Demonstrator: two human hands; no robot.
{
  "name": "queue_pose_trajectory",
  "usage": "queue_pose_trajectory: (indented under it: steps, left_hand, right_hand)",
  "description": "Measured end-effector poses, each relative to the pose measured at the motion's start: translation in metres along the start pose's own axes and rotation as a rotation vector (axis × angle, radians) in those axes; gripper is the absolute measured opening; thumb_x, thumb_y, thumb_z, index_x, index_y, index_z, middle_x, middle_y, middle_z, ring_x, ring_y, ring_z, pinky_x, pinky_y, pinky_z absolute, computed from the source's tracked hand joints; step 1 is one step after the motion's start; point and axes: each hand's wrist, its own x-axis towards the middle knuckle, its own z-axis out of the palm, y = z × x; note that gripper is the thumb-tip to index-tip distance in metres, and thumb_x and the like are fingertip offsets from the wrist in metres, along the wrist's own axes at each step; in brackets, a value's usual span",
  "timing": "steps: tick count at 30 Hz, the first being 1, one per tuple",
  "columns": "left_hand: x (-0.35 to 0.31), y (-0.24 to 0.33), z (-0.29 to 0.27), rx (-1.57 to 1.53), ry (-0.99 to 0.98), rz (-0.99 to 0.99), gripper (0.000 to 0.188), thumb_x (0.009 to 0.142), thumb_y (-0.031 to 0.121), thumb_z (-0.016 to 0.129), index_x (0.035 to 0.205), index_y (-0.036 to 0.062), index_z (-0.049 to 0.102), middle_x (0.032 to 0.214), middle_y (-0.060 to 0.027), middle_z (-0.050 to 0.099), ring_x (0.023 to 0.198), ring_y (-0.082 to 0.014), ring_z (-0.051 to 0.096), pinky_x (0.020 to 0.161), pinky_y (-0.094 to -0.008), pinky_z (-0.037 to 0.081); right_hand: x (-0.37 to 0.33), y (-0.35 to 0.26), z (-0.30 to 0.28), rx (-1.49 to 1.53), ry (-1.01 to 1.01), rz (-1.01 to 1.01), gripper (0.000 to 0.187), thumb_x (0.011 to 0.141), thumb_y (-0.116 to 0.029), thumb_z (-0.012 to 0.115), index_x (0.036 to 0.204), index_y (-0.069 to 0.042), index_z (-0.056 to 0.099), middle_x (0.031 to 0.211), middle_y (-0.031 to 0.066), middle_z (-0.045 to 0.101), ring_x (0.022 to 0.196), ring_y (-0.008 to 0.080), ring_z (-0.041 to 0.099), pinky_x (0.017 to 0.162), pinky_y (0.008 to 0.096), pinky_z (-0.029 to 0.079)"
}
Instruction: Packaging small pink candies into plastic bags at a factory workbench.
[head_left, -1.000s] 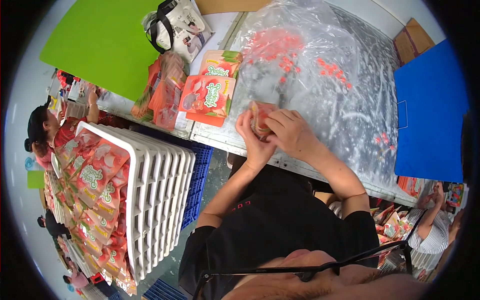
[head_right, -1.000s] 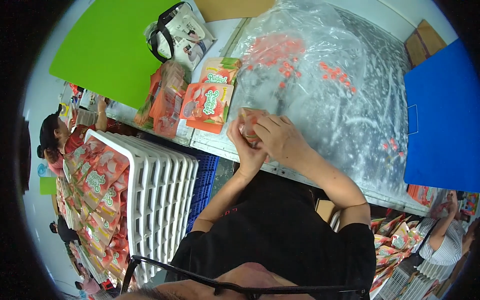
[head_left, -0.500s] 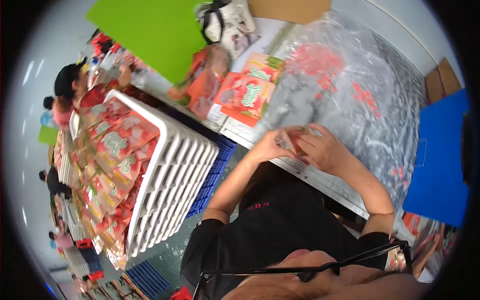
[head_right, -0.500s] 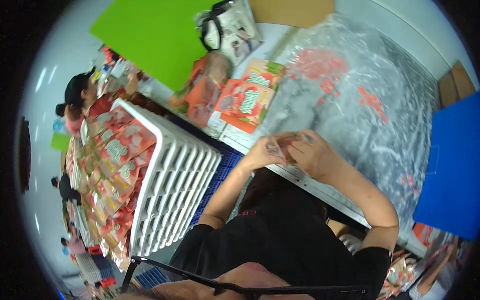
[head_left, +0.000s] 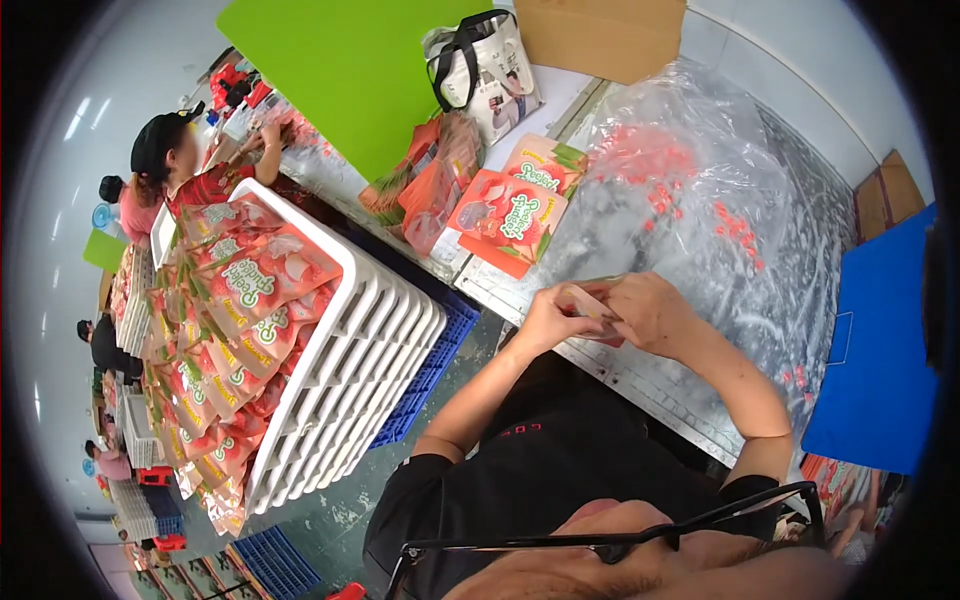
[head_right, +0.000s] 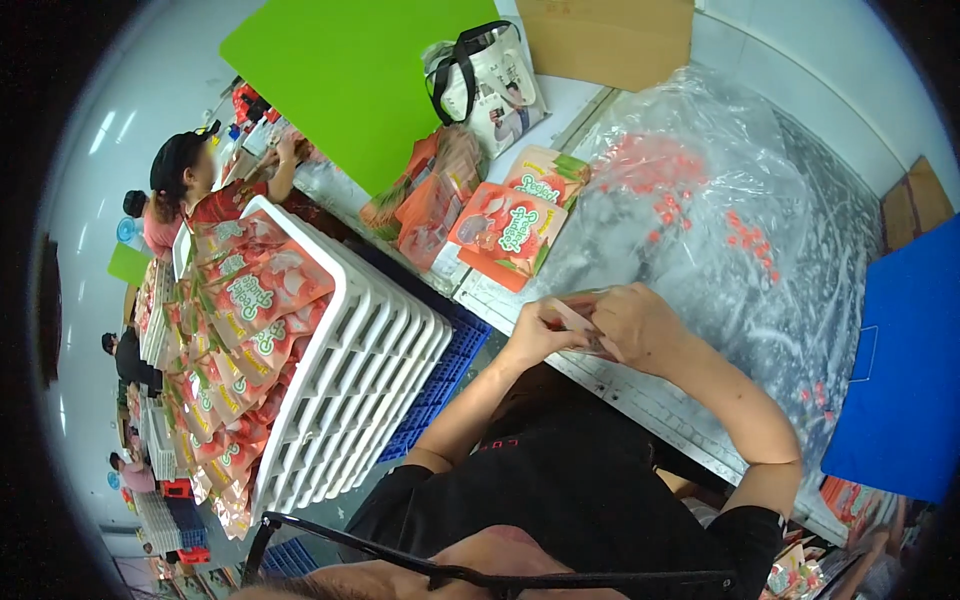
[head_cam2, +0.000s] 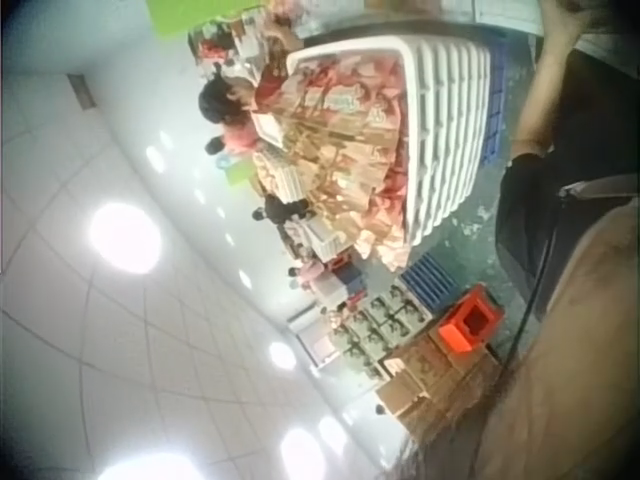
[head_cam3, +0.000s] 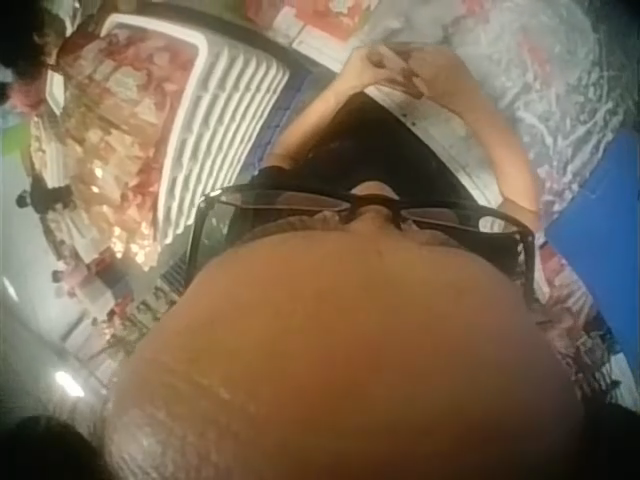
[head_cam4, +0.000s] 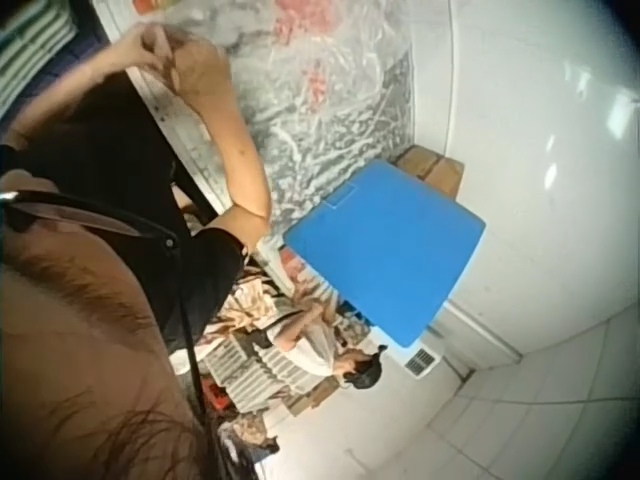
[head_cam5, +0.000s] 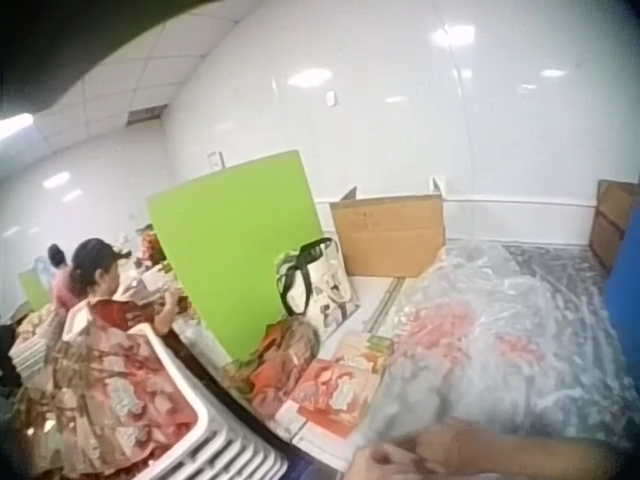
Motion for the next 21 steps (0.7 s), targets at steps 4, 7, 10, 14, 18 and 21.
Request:
queue_pose_trajectory:
  steps: [4, 7, 10, 14, 18, 21]
  left_hand:
    - [0.002, -0.002, -0.007, 0.176, 0.087, -0.046, 0.025, 0.073, -0.001, 0.078, 0.097, -0.0022, 0.071, 0.102, -0.0095, 0.073, 0.091, -0.0126, 0.067, 0.079, -0.0287, 0.054]
    - [0.0, -0.003, -0.012, 0.235, 0.139, -0.029, 0.022, 0.079, 0.002, 0.077, 0.1, 0.0016, 0.072, 0.088, -0.0047, 0.073, 0.075, -0.0125, 0.067, 0.063, -0.0252, 0.054]
    - [-0.01, -0.013, -0.018, -0.158, 0.262, -0.022, 0.013, 0.08, -0.007, 0.07, 0.091, 0.0005, 0.072, 0.093, -0.0071, 0.071, 0.087, -0.0142, 0.067, 0.08, -0.0291, 0.052]
    - [-0.005, -0.011, -0.014, -0.506, 0.193, -0.086, 0.015, 0.089, 0.004, 0.071, 0.103, -0.0013, 0.07, 0.105, -0.0083, 0.07, 0.098, -0.0176, 0.065, 0.086, -0.0326, 0.052]
    - [-0.005, -0.008, -0.014, -0.337, 0.113, -0.197, 0.021, 0.093, 0.01, 0.069, 0.11, -0.0038, 0.069, 0.104, -0.01, 0.071, 0.093, -0.0172, 0.066, 0.087, -0.0324, 0.053]
    - [-0.003, -0.016, -0.001, -0.277, 0.17, -0.078, 0.022, 0.093, 0.012, 0.069, 0.11, -0.0017, 0.068, 0.101, -0.009, 0.07, 0.086, -0.0147, 0.067, 0.075, -0.0278, 0.055]
  right_hand:
    - [-0.006, 0.001, -0.002, 0.085, 0.291, 0.093, 0.023, 0.076, -0.014, 0.07, 0.099, -0.009, 0.068, 0.092, 0.0051, 0.067, 0.08, 0.0265, 0.061, 0.074, 0.0368, 0.049]
    - [-0.008, 0.009, 0.016, 0.168, 0.448, 0.079, 0.029, 0.078, -0.015, 0.069, 0.107, -0.011, 0.068, 0.092, 0.0022, 0.066, 0.087, 0.0246, 0.062, 0.076, 0.0385, 0.051]
    - [0.002, -0.006, 0.025, 0.199, 0.804, 0.196, 0.031, 0.078, -0.011, 0.073, 0.108, -0.008, 0.066, 0.091, 0.0042, 0.063, 0.091, 0.0238, 0.063, 0.082, 0.0389, 0.052]
    - [-0.025, -0.014, 0.043, 0.839, 0.848, 0.674, 0.028, 0.08, -0.015, 0.08, 0.102, -0.004, 0.067, 0.089, 0.0065, 0.063, 0.085, 0.0191, 0.065, 0.075, 0.0342, 0.054]
    - [-0.043, -0.016, 0.068, 0.859, 0.878, 0.64, 0.019, 0.083, -0.017, 0.077, 0.087, -0.001, 0.069, 0.081, 0.0117, 0.066, 0.075, 0.0221, 0.067, 0.068, 0.0349, 0.051]
    - [-0.048, -0.019, 0.07, 0.822, 0.798, 0.628, 0.016, 0.085, -0.012, 0.076, 0.092, 0.001, 0.069, 0.088, 0.0093, 0.068, 0.081, 0.0189, 0.067, 0.072, 0.033, 0.053]
